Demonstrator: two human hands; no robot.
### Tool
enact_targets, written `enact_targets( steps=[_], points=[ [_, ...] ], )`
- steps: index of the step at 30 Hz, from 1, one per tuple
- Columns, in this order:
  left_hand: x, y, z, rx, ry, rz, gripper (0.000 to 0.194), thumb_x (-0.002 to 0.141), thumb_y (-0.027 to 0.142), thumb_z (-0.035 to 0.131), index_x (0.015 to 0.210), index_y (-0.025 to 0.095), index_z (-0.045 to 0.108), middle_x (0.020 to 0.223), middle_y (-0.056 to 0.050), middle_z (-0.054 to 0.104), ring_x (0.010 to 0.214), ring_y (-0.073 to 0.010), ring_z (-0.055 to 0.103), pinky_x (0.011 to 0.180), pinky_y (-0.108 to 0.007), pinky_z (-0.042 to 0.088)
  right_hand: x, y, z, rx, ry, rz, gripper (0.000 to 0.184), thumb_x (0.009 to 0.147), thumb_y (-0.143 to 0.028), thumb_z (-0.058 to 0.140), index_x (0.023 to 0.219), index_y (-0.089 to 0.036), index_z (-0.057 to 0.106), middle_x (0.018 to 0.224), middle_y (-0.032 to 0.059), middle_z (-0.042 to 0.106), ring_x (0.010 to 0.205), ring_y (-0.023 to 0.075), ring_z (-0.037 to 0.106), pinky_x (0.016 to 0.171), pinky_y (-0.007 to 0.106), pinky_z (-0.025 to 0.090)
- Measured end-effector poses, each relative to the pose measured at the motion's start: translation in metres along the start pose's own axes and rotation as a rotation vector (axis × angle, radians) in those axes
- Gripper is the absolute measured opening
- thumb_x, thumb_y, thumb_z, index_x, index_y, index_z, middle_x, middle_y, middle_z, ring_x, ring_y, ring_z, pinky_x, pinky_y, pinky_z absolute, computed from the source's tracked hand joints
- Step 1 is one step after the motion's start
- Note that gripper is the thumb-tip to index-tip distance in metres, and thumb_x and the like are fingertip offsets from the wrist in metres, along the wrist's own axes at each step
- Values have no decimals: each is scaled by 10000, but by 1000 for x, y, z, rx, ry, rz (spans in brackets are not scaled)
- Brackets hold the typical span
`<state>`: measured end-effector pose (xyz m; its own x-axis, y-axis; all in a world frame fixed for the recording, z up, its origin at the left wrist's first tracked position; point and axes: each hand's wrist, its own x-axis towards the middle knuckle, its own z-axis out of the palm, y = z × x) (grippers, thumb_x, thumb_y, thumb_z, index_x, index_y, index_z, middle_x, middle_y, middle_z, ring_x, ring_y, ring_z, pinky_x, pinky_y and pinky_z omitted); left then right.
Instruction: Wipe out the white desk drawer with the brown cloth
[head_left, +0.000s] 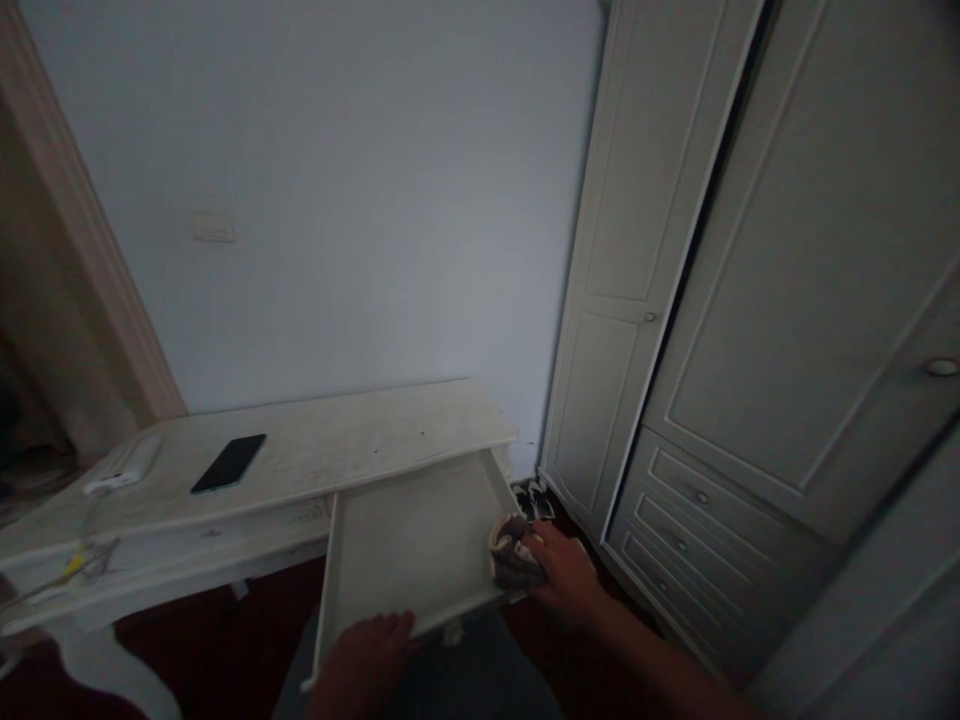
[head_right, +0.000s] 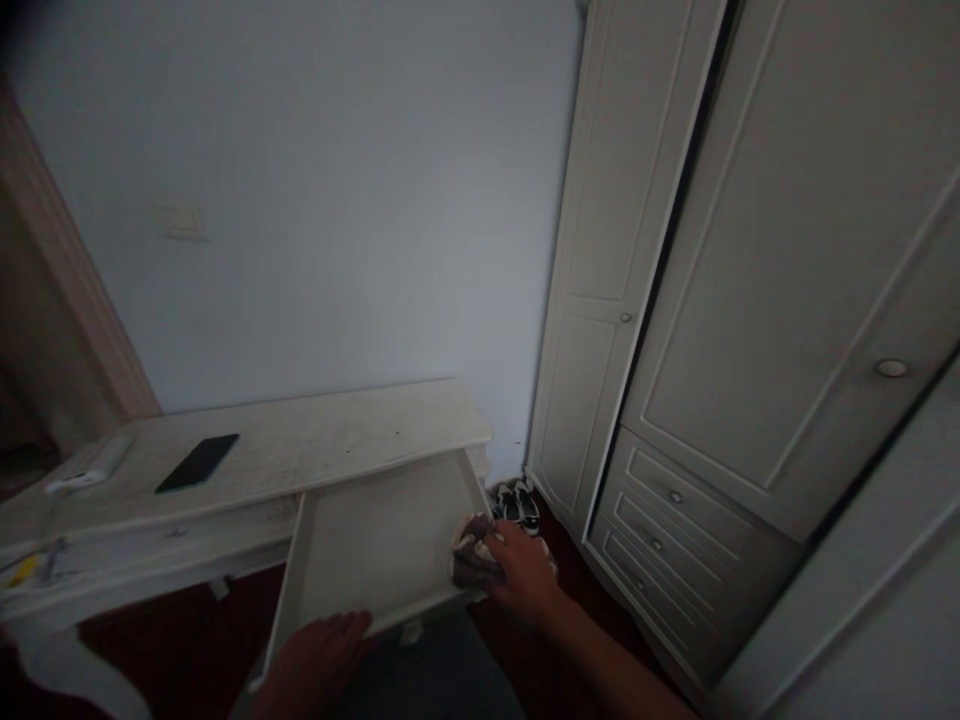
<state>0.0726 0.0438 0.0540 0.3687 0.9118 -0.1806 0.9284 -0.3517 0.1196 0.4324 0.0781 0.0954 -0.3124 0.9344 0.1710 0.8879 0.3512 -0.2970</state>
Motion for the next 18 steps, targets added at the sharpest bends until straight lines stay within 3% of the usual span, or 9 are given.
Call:
enact_targets(
  steps=[3,6,9,12,15,18],
  points=[
    [5,3,-5,-9,-45,29,432,1073,264,387,1378,256,692,1315,-142,792,1205,-324,760,1019,-475,589,7,-14,4,-6,29,-56,447,848,-350,740,1286,-260,742,1310,131,688,1173,323,650,944,374,509],
    [10,-7,-11,-11,-5,25,429,1086,309,353,1319,264,710,1246,-146,813,1134,-346,784,942,-467,593,18,-33,8,1,49,-167,392,868,-348,738,1253,-278,734,1247,108,691,1126,294,648,927,364,500],
    [25,-19,-27,5,71,2,421,1095,371,354,1290,266,713,1224,-151,819,1123,-369,785,909,-458,576,29,-51,16,1,49,-251,425,863,-384,774,1274,-296,708,1261,102,679,1157,297,627,965,380,496],
    [44,-27,-47,32,99,-8,416,1099,414,364,1296,271,702,1217,-145,821,1107,-375,787,895,-454,561,43,-51,24,-12,39,-274,468,835,-354,808,1286,-292,703,1310,110,673,1205,311,614,1017,404,494],
    [60,-33,-60,65,113,8,436,1109,432,334,1296,259,688,1188,-147,824,1093,-365,789,890,-444,559,54,-30,31,63,156,-154,487,789,-263,803,1270,-260,723,1336,132,673,1234,337,619,1042,434,502],
    [69,-35,-64,76,111,22,449,1111,459,320,1302,260,675,1159,-146,827,1084,-353,789,892,-431,556,61,-5,49,338,427,85,484,796,-333,758,1265,-216,718,1337,158,670,1250,360,627,1067,476,505]
  ],
)
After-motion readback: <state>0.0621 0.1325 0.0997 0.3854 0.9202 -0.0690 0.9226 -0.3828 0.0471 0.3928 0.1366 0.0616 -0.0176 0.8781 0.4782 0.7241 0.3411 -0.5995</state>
